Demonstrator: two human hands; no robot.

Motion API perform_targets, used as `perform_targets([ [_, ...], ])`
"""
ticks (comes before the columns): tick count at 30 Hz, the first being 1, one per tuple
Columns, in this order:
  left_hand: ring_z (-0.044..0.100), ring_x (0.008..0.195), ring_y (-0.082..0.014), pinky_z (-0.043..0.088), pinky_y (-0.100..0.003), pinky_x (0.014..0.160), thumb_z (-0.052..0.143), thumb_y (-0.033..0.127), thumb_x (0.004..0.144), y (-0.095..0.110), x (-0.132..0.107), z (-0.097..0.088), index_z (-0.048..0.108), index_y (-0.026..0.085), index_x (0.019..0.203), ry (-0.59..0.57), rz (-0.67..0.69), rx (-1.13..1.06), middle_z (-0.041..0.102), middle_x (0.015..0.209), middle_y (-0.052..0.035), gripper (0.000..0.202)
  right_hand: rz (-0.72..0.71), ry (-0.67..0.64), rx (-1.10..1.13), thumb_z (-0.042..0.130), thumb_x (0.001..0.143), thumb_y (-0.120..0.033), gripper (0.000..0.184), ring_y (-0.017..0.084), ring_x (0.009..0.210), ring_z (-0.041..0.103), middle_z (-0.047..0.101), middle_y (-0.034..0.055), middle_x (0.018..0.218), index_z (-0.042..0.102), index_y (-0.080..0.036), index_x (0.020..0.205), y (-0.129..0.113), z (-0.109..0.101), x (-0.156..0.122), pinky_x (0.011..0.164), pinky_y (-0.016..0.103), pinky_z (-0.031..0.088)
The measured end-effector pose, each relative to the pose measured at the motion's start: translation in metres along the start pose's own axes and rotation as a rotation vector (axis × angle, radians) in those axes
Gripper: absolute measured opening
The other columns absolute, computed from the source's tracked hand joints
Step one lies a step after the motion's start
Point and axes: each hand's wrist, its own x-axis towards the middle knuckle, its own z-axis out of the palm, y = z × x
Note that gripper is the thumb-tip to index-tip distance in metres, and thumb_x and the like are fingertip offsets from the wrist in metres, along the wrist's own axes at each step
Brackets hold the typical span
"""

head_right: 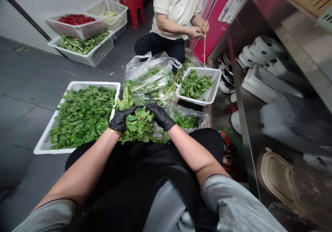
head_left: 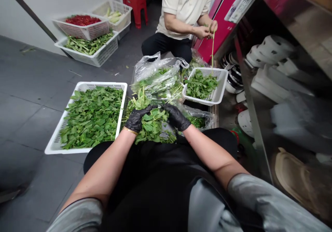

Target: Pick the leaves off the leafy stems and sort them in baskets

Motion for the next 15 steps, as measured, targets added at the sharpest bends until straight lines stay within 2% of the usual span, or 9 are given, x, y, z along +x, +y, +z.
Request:
perform_targets([
  [3, 0.076, 0.097, -0.0271, 0.06, -0.038, 0.092, 0.094, 0.028, 0.054, -0.008, 0.01, -0.001, 0.08, 0.016, 0.083, 0.019, 0.038, -0.035, 0.081, 0.092, -0.0081, 0.034, -0.001, -0.083, 0.136, 0.067, 0.083, -0.043, 0.022, 0.019, 0.088, 0.067, 0.073, 0.0035, 0.092, 0.068, -0.021, 0.081, 0.002, 0.029, 0.002, 0.091, 0.035, 0.053],
  [6, 0.076, 0.095, -0.0264, 0.061, -0.035, 0.086, 0.093, 0.024, 0.052, -0.012, 0.017, -0.004, 0.08, 0.016, 0.079, 0.033, 0.075, -0.037, 0.081, 0.09, -0.0079, 0.032, 0.053, -0.063, 0.276, 0.078, 0.074, -0.045, 0.029, 0.019, 0.085, 0.069, 0.073, 0.0019, 0.086, 0.065, -0.02, 0.079, 0.005, 0.044, 0.0, 0.084, 0.033, 0.055],
  [9, 0.076, 0.089, -0.0237, 0.061, -0.031, 0.077, 0.089, 0.024, 0.055, -0.01, 0.02, -0.006, 0.081, 0.015, 0.081, 0.107, 0.057, -0.04, 0.081, 0.09, -0.008, 0.029, 0.079, 0.02, 0.211, 0.084, 0.069, -0.04, 0.031, 0.019, 0.08, 0.07, 0.073, 0.0001, 0.078, 0.061, -0.021, 0.078, 0.008, 0.04, -0.014, 0.078, 0.031, 0.056],
  [12, 0.075, 0.082, -0.0224, 0.06, -0.029, 0.069, 0.088, 0.025, 0.056, -0.008, 0.02, -0.006, 0.08, 0.015, 0.079, 0.167, 0.057, -0.025, 0.08, 0.087, -0.0077, 0.026, 0.058, -0.004, 0.108, 0.083, 0.07, -0.038, 0.031, 0.019, 0.079, 0.071, 0.074, 0.0001, 0.081, 0.06, -0.021, 0.081, 0.004, 0.03, -0.025, 0.079, 0.032, 0.056],
  [15, 0.075, 0.086, -0.0237, 0.06, -0.031, 0.074, 0.086, 0.023, 0.056, -0.009, 0.02, -0.005, 0.078, 0.015, 0.075, 0.168, 0.082, -0.036, 0.08, 0.085, -0.0078, 0.022, 0.109, 0.049, -0.005, 0.081, 0.071, -0.041, 0.032, 0.02, 0.081, 0.07, 0.073, -0.0008, 0.081, 0.061, -0.021, 0.085, -0.004, 0.025, -0.016, 0.079, 0.033, 0.056],
])
